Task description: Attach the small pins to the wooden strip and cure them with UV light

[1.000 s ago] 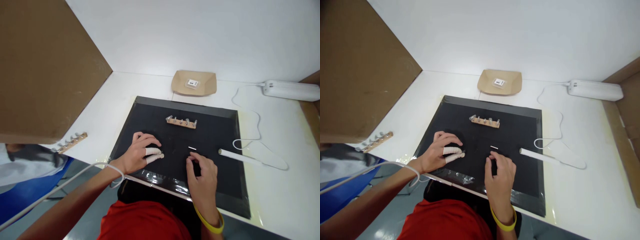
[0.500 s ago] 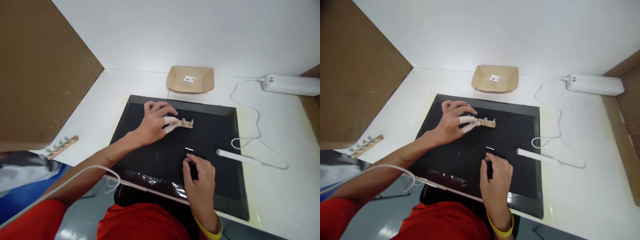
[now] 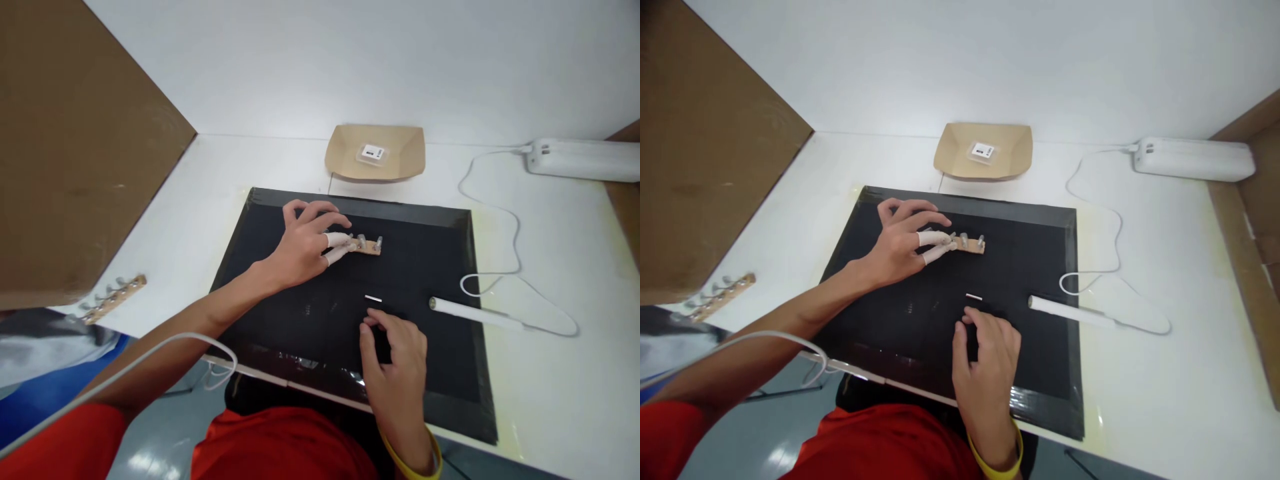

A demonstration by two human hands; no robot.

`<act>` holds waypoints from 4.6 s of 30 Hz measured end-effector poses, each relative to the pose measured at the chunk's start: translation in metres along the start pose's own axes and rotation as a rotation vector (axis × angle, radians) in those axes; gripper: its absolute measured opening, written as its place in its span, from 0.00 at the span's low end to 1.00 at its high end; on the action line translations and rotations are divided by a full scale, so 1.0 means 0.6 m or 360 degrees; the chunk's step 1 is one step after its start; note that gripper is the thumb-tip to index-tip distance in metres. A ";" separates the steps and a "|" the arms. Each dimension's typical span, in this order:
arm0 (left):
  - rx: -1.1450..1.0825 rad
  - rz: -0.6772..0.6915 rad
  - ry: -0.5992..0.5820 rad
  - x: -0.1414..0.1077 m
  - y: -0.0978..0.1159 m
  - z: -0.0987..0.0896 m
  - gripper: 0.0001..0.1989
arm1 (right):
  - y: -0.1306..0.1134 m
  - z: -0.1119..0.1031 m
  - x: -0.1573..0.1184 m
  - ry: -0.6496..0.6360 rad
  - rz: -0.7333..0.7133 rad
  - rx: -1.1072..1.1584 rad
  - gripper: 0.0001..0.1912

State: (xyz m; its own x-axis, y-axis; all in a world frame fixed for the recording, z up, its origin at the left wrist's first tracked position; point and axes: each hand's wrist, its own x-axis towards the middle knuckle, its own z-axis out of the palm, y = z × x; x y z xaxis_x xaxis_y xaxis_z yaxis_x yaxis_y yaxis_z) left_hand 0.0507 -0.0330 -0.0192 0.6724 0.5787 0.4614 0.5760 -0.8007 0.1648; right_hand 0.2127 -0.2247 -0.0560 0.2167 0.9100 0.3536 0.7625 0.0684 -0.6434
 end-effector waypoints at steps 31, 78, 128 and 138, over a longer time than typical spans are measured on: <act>-0.0041 -0.0499 -0.0172 -0.136 -0.082 -0.055 0.27 | -0.003 0.002 0.001 0.0082 0.0051 0.0068 0.07; 0.0203 -0.0529 -0.0399 -0.162 -0.066 -0.035 0.43 | 0.079 -0.148 0.091 -0.0106 -0.0260 0.0101 0.18; -0.0463 0.0354 -0.1189 0.073 0.202 0.000 0.05 | 0.081 -0.188 0.066 -0.0269 -0.0891 -0.0905 0.38; -0.0995 -0.0347 -0.1896 0.145 0.157 -0.073 0.13 | 0.087 -0.173 -0.048 0.0004 0.0246 -0.0020 0.10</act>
State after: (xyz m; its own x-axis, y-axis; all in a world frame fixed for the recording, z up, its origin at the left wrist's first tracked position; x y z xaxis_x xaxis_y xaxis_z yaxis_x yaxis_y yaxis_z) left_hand 0.1427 -0.0649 0.0747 0.7687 0.2280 -0.5976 0.6304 -0.4281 0.6476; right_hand 0.3096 -0.2900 -0.0293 0.3337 0.9082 0.2524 0.7275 -0.0779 -0.6817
